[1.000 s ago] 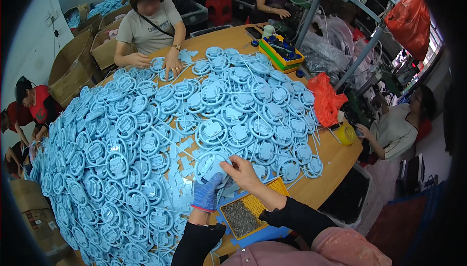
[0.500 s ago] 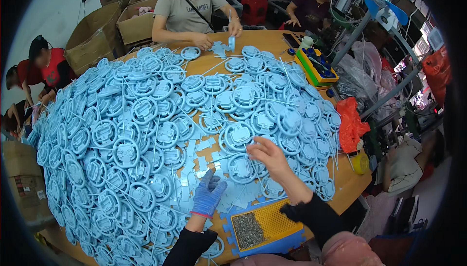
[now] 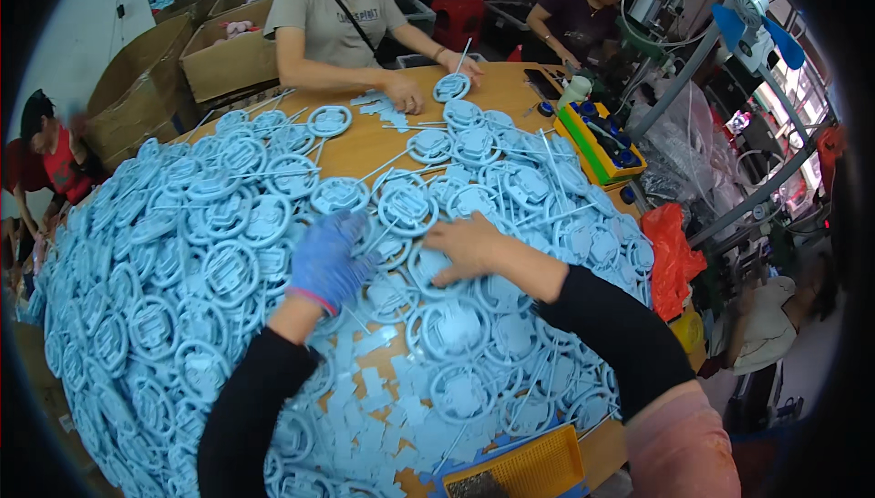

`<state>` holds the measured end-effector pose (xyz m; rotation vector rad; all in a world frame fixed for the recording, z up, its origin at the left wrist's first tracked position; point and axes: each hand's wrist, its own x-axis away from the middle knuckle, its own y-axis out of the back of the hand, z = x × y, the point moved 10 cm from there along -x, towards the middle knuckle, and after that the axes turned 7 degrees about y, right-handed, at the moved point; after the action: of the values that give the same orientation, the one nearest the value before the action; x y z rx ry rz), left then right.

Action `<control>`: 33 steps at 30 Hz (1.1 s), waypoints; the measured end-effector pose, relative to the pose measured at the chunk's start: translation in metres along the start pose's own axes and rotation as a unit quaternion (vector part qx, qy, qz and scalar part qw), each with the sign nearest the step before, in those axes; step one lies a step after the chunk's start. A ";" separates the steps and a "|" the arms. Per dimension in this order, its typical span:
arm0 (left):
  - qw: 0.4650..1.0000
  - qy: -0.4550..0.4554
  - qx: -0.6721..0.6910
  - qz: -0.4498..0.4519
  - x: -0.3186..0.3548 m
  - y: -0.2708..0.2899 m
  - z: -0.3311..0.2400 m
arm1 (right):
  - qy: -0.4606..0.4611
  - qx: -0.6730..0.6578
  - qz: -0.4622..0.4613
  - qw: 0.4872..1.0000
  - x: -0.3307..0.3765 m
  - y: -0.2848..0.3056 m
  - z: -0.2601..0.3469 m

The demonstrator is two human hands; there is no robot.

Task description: Assembling small blue plastic components at a factory production line.

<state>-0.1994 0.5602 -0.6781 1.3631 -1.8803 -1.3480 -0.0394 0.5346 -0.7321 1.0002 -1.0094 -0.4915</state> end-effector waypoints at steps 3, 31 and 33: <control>0.996 0.002 -0.082 0.029 -0.076 -0.024 0.003 | 0.068 -0.035 -0.039 0.996 0.030 -0.001 -0.024; 0.912 -0.031 -0.253 0.320 0.064 -0.074 -0.049 | -0.150 -0.079 -0.127 0.977 -0.039 -0.006 -0.129; 0.914 -0.020 -0.227 0.336 0.087 -0.059 -0.050 | -0.150 -0.101 -0.185 0.966 -0.035 0.005 -0.123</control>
<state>-0.1686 0.4578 -0.7249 0.3952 -1.6747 -1.3127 0.0510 0.6194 -0.7647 0.9493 -1.0167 -1.0611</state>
